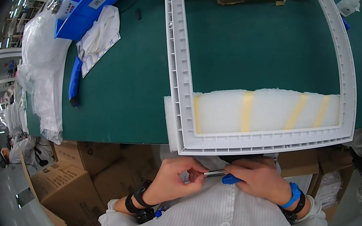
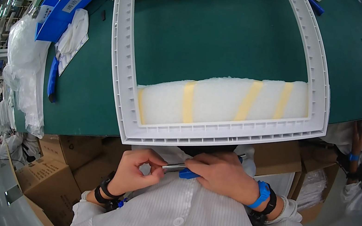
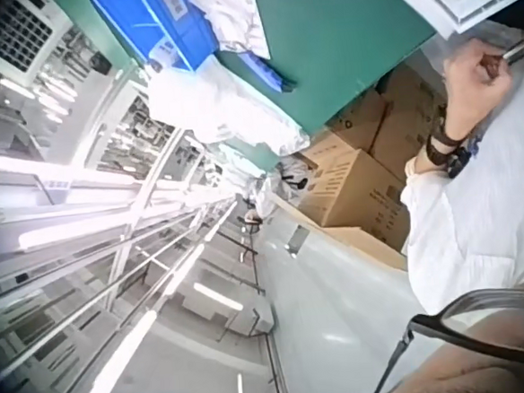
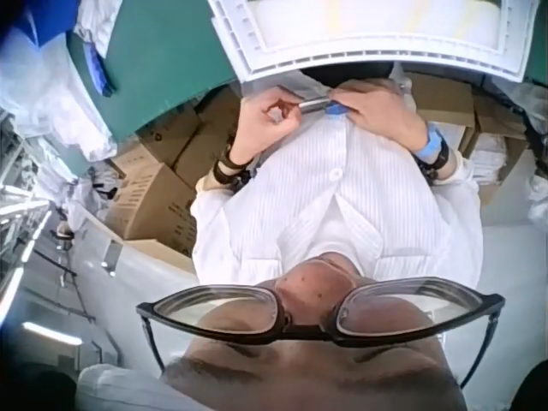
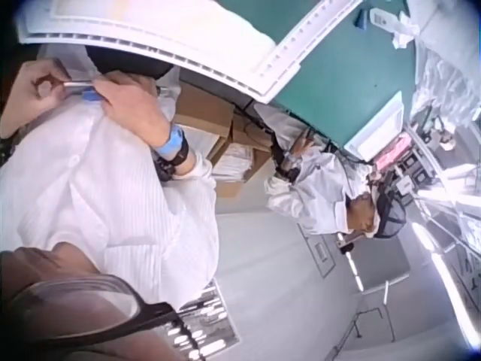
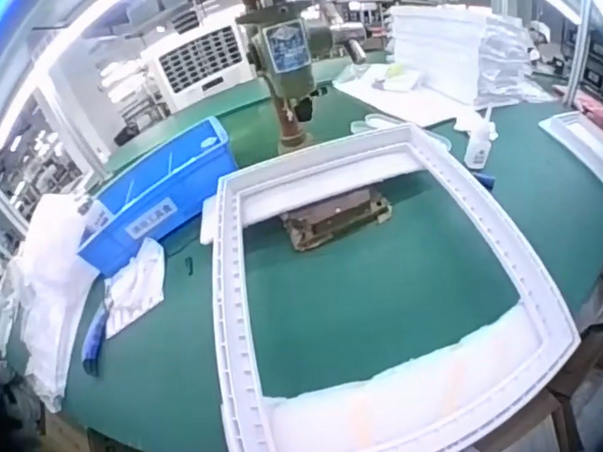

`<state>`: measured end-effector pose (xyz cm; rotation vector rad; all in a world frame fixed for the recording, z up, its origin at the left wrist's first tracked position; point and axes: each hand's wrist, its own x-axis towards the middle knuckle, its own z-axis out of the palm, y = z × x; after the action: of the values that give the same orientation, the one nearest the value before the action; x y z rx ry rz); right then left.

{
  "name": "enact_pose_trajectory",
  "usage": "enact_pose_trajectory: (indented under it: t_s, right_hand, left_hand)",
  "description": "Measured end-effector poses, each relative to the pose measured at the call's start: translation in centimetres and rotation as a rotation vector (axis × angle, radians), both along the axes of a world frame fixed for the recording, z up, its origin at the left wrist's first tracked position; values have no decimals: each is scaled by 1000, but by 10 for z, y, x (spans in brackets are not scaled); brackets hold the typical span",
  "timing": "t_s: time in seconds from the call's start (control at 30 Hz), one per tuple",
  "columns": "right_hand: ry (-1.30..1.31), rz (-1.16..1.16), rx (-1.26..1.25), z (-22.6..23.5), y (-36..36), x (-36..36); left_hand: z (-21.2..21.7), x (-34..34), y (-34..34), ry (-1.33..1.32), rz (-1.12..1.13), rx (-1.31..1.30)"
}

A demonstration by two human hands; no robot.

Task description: Assembling white plastic frames using glue and hand tools on a factory assembly line.

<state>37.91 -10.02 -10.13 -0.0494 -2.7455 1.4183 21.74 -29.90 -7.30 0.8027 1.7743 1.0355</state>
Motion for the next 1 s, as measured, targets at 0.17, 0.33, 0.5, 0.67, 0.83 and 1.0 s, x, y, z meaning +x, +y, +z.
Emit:
enact_pose_trajectory:
  t_s: [0.17,0.33,0.5,0.67,0.83,1.0]
  right_hand:
    - [-27,21,87,-1,-4,2]
    - [42,-4,61,-8,-9,4]
    - [114,-3,66,-12,-9,5]
    - [185,0,73,-14,-11,4]
    - [169,13,105,-10,-13,6]
    - [124,-16,166,-21,-8,10]
  left_hand:
    - [-4,5,2,86,7,-14]
    - [-21,11,-9,-186,81,24]
    - [-25,13,-13,-494,170,126]
    - [-24,11,-14,-632,237,78]
    - [-24,11,-18,-741,321,23]
    - [-26,6,-26,-699,349,34]
